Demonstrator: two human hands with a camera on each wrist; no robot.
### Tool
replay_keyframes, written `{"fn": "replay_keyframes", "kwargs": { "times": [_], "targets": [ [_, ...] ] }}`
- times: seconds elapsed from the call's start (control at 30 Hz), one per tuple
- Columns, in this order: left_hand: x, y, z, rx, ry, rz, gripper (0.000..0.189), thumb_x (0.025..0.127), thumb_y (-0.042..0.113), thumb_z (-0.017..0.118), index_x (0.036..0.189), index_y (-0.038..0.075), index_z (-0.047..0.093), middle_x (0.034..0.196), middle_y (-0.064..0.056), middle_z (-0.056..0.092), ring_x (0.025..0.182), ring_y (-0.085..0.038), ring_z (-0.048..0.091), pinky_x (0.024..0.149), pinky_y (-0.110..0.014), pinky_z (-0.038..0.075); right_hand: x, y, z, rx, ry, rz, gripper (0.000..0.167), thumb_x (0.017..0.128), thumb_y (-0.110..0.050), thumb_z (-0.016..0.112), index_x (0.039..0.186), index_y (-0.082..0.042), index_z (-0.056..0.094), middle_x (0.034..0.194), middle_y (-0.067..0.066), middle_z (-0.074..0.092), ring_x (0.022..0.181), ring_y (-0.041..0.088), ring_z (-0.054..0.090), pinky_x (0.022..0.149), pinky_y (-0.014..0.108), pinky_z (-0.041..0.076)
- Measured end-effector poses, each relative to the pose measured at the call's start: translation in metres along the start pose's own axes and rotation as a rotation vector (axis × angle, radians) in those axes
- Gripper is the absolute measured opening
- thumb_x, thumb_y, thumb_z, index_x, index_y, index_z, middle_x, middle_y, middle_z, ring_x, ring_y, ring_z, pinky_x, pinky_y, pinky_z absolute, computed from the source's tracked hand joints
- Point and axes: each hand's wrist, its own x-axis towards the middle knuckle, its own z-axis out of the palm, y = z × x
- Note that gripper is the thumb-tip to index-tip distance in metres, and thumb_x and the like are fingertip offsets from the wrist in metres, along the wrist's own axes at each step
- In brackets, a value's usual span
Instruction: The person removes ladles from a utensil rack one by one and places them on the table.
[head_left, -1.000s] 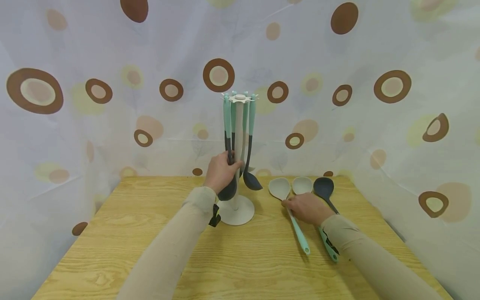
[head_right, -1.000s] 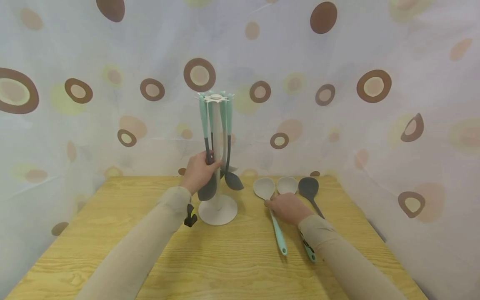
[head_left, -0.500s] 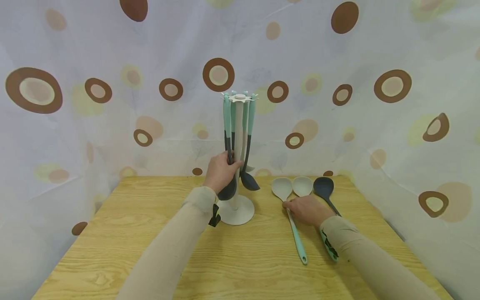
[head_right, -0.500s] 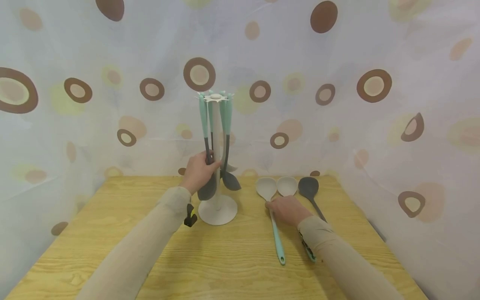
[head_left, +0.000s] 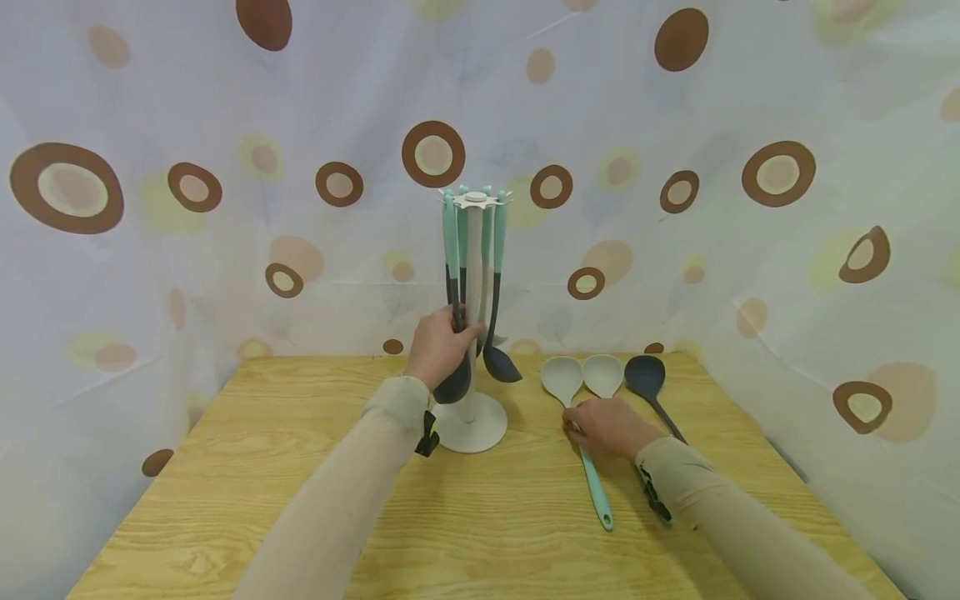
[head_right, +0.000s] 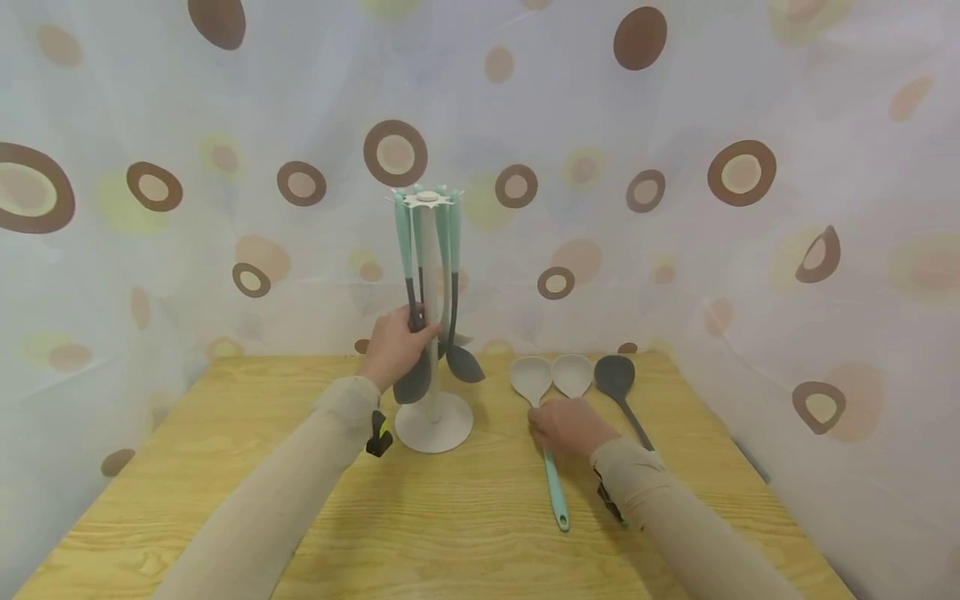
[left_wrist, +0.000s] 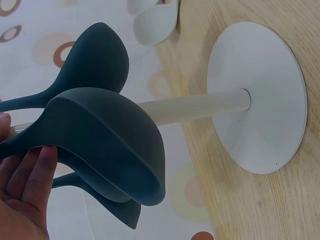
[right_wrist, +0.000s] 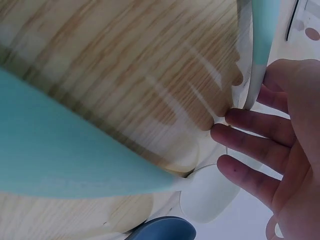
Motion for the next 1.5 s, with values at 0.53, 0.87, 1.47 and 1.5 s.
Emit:
{"fn": "replay_keyframes", "kwargs": {
  "times": [0.53, 0.87, 1.47, 1.5],
  "targets": [
    [0.0, -0.001, -0.001, 0.006, -0.005, 0.009, 0.035, 0.097, 0.035, 0.067, 0.119, 0.007, 0.067, 0.096, -0.008, 0.071, 0.094, -0.024, 0.068, 0.083, -0.042, 0.056, 0.001, 0.001, -0.001, -0.01, 0.0, 0.01, 0.004, 0.092, -0.02, 0.071, 0.088, -0.02, 0.069, 0.065, -0.007, 0.058, 0.052, 0.005, 0.041, 0.046, 0.026, 0.034],
    [0.001, -0.003, 0.0, -0.006, -0.005, 0.003, 0.038, 0.097, 0.035, 0.067, 0.123, 0.007, 0.067, 0.101, -0.008, 0.072, 0.098, -0.024, 0.069, 0.086, -0.043, 0.056, 0.002, 0.003, -0.001, -0.01, 0.01, 0.009, 0.006, 0.093, -0.024, 0.07, 0.094, -0.018, 0.071, 0.07, -0.004, 0.064, 0.053, 0.005, 0.046, 0.046, 0.026, 0.037],
    [0.002, -0.004, 0.001, 0.012, -0.005, 0.013, 0.038, 0.098, 0.038, 0.066, 0.121, 0.008, 0.067, 0.095, -0.007, 0.071, 0.093, -0.023, 0.069, 0.083, -0.041, 0.056, 0.042, -0.038, -0.052, 0.153, 0.319, 0.028, 0.016, 0.101, -0.023, 0.06, 0.094, -0.021, 0.074, 0.075, -0.01, 0.064, 0.057, 0.003, 0.049, 0.051, 0.025, 0.042],
    [0.002, -0.004, 0.001, 0.012, -0.004, 0.011, 0.038, 0.098, 0.038, 0.066, 0.121, 0.008, 0.067, 0.095, -0.007, 0.071, 0.094, -0.023, 0.069, 0.083, -0.041, 0.056, 0.045, -0.04, -0.054, 0.163, 0.324, 0.029, 0.017, 0.101, -0.023, 0.059, 0.095, -0.02, 0.074, 0.076, -0.01, 0.066, 0.059, 0.004, 0.052, 0.053, 0.026, 0.044]
  ]
}}
